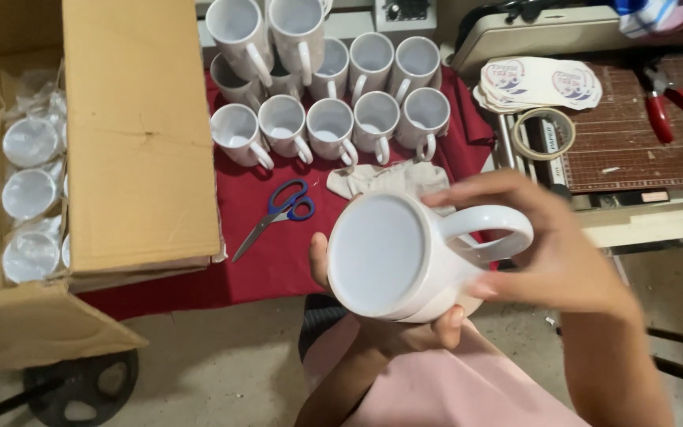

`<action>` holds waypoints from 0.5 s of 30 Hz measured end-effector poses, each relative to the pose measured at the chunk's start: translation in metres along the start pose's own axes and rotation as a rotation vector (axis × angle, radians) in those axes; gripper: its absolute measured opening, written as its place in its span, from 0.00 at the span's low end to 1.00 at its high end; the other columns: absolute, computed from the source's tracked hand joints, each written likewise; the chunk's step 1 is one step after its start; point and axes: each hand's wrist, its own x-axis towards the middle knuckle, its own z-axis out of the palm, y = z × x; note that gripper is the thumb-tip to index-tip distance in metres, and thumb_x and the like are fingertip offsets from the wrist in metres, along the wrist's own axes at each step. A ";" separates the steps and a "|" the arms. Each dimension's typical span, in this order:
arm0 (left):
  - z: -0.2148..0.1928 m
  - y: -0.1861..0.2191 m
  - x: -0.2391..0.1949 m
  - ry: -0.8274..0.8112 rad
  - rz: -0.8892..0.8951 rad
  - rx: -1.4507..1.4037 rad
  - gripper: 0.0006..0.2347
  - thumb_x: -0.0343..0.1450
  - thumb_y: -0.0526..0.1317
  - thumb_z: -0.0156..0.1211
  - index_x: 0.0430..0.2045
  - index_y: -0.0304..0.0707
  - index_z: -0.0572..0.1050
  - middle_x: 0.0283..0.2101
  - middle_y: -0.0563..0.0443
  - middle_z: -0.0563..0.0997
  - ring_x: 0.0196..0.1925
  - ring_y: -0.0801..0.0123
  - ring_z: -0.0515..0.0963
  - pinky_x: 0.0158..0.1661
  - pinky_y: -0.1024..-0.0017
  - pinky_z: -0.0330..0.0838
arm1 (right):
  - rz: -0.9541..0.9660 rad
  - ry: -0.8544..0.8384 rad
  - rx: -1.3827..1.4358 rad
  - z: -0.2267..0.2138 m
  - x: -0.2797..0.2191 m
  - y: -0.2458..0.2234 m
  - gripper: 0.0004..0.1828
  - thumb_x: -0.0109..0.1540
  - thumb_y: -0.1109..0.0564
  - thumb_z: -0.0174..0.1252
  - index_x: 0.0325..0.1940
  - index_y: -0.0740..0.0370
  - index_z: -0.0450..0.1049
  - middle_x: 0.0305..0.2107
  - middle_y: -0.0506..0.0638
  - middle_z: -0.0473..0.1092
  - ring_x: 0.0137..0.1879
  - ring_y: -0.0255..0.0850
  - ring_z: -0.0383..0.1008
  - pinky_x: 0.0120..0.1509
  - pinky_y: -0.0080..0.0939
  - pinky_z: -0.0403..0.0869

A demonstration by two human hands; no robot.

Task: Wrapping sublimation paper templates around white mugs and organizing them into a divided box.

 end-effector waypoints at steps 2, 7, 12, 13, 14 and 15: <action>-0.001 0.011 0.015 -0.054 0.017 0.148 0.48 0.68 0.62 0.57 0.76 0.49 0.30 0.71 0.39 0.65 0.71 0.57 0.70 0.76 0.52 0.54 | 0.060 0.043 -0.079 0.001 -0.003 0.011 0.40 0.49 0.53 0.75 0.63 0.63 0.69 0.62 0.63 0.71 0.67 0.48 0.73 0.70 0.49 0.72; 0.015 0.009 0.027 -0.160 0.014 0.174 0.46 0.67 0.65 0.54 0.76 0.50 0.36 0.70 0.38 0.68 0.72 0.55 0.68 0.78 0.48 0.43 | 0.032 0.204 -0.139 -0.002 -0.023 0.033 0.44 0.55 0.40 0.72 0.66 0.70 0.68 0.65 0.65 0.70 0.71 0.49 0.71 0.75 0.50 0.69; 0.054 0.001 0.022 -0.062 -0.043 -0.295 0.52 0.70 0.60 0.68 0.73 0.51 0.25 0.71 0.41 0.63 0.71 0.58 0.69 0.74 0.53 0.58 | 0.009 0.548 0.039 -0.021 -0.048 0.048 0.51 0.59 0.32 0.65 0.68 0.78 0.65 0.67 0.63 0.68 0.70 0.50 0.70 0.74 0.50 0.69; 0.058 0.001 0.022 -0.090 -0.042 -0.306 0.52 0.70 0.60 0.68 0.73 0.51 0.25 0.71 0.41 0.63 0.71 0.58 0.69 0.74 0.53 0.58 | -0.004 0.575 0.042 -0.022 -0.051 0.043 0.51 0.59 0.32 0.65 0.68 0.78 0.65 0.67 0.63 0.68 0.70 0.50 0.70 0.74 0.50 0.69; 0.062 0.001 0.023 -0.125 -0.082 -0.378 0.54 0.69 0.56 0.71 0.73 0.50 0.25 0.70 0.39 0.63 0.70 0.56 0.70 0.72 0.53 0.62 | -0.058 0.532 0.114 -0.024 -0.055 0.037 0.50 0.60 0.31 0.62 0.69 0.76 0.65 0.64 0.63 0.69 0.68 0.49 0.71 0.72 0.49 0.69; 0.068 0.002 0.022 -0.166 -0.128 -0.455 0.55 0.67 0.52 0.75 0.73 0.49 0.26 0.69 0.37 0.64 0.68 0.53 0.70 0.70 0.52 0.65 | -0.113 0.497 0.181 -0.026 -0.061 0.031 0.50 0.60 0.29 0.58 0.70 0.75 0.65 0.62 0.62 0.70 0.66 0.49 0.72 0.70 0.48 0.69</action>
